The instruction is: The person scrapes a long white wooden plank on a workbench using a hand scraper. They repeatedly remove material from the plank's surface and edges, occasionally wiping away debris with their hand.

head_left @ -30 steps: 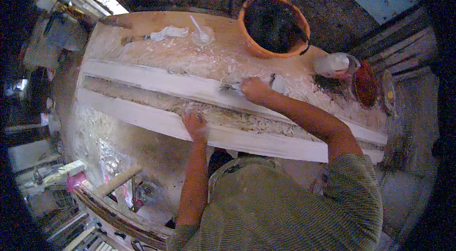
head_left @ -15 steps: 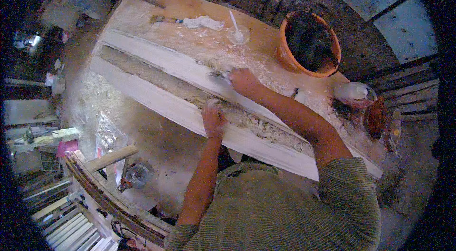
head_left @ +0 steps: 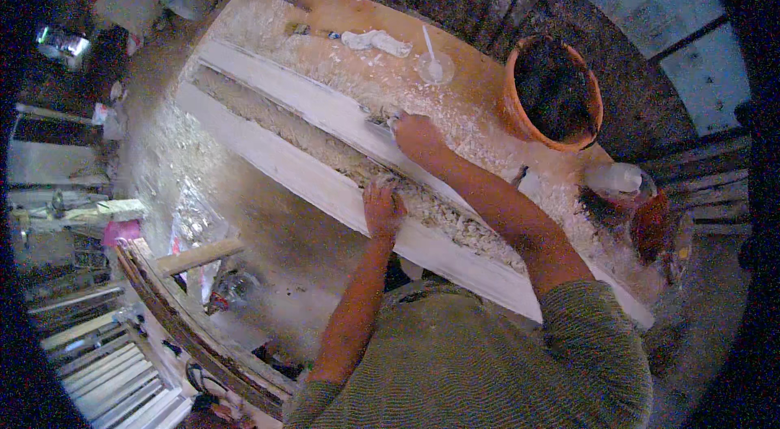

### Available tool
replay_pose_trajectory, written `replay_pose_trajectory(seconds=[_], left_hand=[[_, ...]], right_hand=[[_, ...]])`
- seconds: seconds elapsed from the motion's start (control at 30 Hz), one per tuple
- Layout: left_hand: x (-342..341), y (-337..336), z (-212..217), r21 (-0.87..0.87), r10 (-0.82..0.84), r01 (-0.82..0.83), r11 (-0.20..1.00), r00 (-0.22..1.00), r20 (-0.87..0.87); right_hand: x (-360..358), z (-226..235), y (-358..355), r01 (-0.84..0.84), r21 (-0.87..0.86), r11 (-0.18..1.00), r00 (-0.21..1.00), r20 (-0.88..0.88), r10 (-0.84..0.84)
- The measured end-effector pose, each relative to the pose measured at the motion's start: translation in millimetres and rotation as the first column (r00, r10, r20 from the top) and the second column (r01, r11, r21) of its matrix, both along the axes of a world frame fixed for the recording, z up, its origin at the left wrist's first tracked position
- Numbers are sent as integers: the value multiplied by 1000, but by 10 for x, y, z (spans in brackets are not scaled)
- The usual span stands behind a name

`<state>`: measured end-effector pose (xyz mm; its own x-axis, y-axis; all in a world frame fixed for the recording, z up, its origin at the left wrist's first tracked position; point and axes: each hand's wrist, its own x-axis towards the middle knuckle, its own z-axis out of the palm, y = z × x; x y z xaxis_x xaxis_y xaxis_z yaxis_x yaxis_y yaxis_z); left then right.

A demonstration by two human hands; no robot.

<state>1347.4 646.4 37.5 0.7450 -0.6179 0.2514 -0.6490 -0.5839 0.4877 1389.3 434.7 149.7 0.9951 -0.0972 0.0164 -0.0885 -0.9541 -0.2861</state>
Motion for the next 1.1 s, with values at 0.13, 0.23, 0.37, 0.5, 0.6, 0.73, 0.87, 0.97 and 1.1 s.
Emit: replay_pose_trajectory(seconds=[0.13, 0.23, 0.37, 0.5, 0.6, 0.73, 0.87, 0.97, 1.1], left_hand=[[4, 2, 7, -19, -1, 1, 1000, 1000, 3], [-33, -11, -34, 20, 54, -54, 998, 998, 21], [-32, -39, -94, 7, 123, -126, 992, 980, 159], [8, -69, -54, -90, 81, -77, 993, 996, 39], [-21, -103, 66, 9, 115, -117, 993, 985, 128], [-14, -82, 284, -197, 15, -34, 980, 995, -97], [338, 134, 338, -293, -163, 110, 950, 973, -162], [840, 305, 226, -479, -236, 139, 866, 960, -148], [1444, 551, 259, -568, -266, -103, 817, 805, -530]], right_hand=[[-359, -13, 75, 117, 96, 989, 993, -42, -113], [-1202, -91, -47, 206, 183, 961, 979, -29, -204], [-2427, -237, -481, 276, 421, 864, 912, 170, -374], [-2836, -357, -785, 644, 460, 611, 765, -387, -515], [-2412, -433, -627, 646, 520, 558, 751, -303, -587], [-959, -639, -302, 572, 517, 637, 820, -338, -462], [-140, -817, -64, 587, 428, 687, 809, -330, -486], [-609, -688, -149, 532, 321, 783, 831, -373, -412], [-2001, -236, -412, 763, 374, 527, 646, -457, -612]])
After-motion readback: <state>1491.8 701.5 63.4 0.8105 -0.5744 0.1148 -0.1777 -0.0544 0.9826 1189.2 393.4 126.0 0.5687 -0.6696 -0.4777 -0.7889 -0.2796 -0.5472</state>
